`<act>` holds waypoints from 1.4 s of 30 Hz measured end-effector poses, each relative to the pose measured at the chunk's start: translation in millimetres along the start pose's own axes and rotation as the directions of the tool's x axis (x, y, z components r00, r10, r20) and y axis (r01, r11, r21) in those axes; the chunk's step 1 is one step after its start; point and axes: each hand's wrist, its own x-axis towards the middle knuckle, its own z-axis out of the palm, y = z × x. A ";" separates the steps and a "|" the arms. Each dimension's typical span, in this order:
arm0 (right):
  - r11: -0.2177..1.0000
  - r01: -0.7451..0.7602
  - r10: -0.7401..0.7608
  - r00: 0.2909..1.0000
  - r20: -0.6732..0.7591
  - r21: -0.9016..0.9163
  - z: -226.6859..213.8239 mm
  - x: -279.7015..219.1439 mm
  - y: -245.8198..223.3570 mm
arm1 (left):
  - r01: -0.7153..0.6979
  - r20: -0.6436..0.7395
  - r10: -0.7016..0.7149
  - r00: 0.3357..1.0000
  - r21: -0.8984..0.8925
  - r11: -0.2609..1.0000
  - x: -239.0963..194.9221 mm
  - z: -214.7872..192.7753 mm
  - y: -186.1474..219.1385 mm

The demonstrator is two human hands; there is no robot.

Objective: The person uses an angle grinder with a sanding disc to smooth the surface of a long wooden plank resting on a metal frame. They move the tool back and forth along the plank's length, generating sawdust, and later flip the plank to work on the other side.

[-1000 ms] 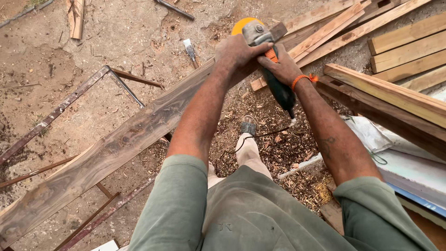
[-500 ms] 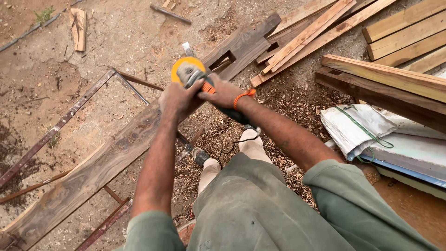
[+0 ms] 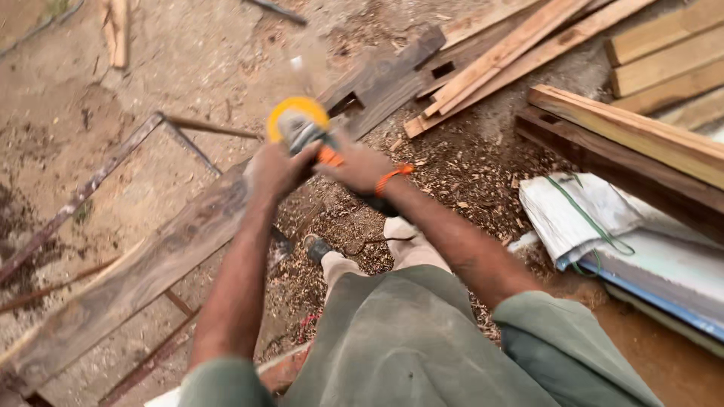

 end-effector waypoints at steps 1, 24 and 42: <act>0.998 -0.061 0.060 0.998 -0.016 -0.008 -22.9 2.6 19.6 | -0.020 -0.051 0.021 0.998 0.025 0.999 15.3 6.3 29.6; 0.990 0.142 -0.142 0.989 0.040 0.006 169.4 -48.5 -125.2 | 0.075 -0.138 -0.107 0.985 -0.213 0.974 -142.9 -23.9 -196.1; 0.933 0.350 -0.281 0.848 0.450 -0.078 381.6 -8.1 -362.0 | 0.511 -0.161 -0.582 0.797 -0.333 0.793 -275.5 -100.0 -476.8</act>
